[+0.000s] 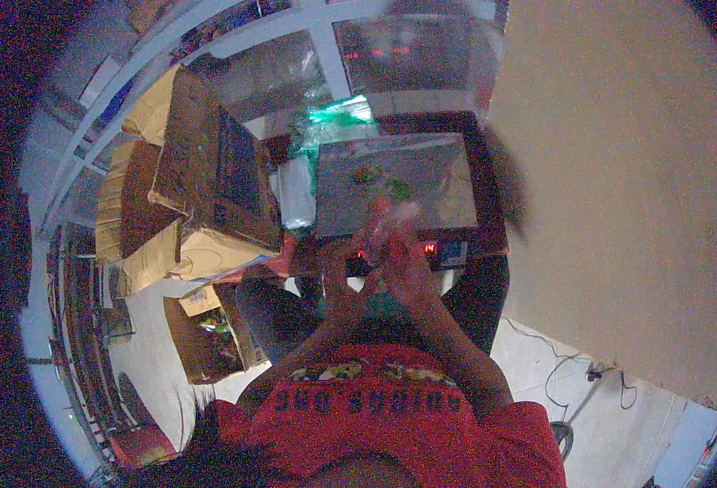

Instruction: The person picks up small vegetables from a digital scale and places them into a clear plastic bag. They take more vegetables from a cardboard box, put them on the scale, and continue putting them into the bag by hand.

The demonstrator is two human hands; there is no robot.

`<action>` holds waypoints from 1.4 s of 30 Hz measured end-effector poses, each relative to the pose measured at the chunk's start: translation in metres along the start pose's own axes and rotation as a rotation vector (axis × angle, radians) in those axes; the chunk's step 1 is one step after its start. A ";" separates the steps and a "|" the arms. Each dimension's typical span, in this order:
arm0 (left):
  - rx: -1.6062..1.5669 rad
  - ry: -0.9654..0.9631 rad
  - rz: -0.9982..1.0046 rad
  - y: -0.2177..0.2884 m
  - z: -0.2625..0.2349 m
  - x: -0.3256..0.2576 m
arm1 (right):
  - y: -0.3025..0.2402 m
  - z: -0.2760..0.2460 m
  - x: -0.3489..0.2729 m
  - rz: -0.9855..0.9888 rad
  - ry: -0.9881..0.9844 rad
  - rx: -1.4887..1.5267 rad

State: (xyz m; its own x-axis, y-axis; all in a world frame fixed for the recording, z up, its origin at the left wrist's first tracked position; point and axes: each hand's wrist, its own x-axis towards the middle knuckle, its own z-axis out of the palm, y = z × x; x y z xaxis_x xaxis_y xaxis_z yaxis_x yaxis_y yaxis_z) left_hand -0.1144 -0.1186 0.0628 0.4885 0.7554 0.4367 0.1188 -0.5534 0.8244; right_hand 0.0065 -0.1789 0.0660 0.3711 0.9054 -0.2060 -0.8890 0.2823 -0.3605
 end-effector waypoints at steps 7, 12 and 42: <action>0.187 -0.226 -0.049 -0.002 0.000 0.017 | 0.004 0.008 0.002 -0.063 0.008 -0.027; -0.130 -0.305 -0.112 -0.005 -0.001 0.003 | 0.007 0.017 0.007 -0.142 0.118 -0.085; -0.937 -0.185 -0.669 -0.033 -0.098 0.102 | -0.044 0.022 0.066 -0.968 -0.018 -2.126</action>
State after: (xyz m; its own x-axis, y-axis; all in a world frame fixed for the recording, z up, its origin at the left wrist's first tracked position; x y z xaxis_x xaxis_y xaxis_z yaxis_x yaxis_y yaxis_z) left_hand -0.1533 0.0111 0.1155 0.6978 0.6930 -0.1811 -0.2468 0.4700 0.8474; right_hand 0.0641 -0.1250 0.0880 0.3455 0.7652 0.5432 0.9057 -0.1205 -0.4064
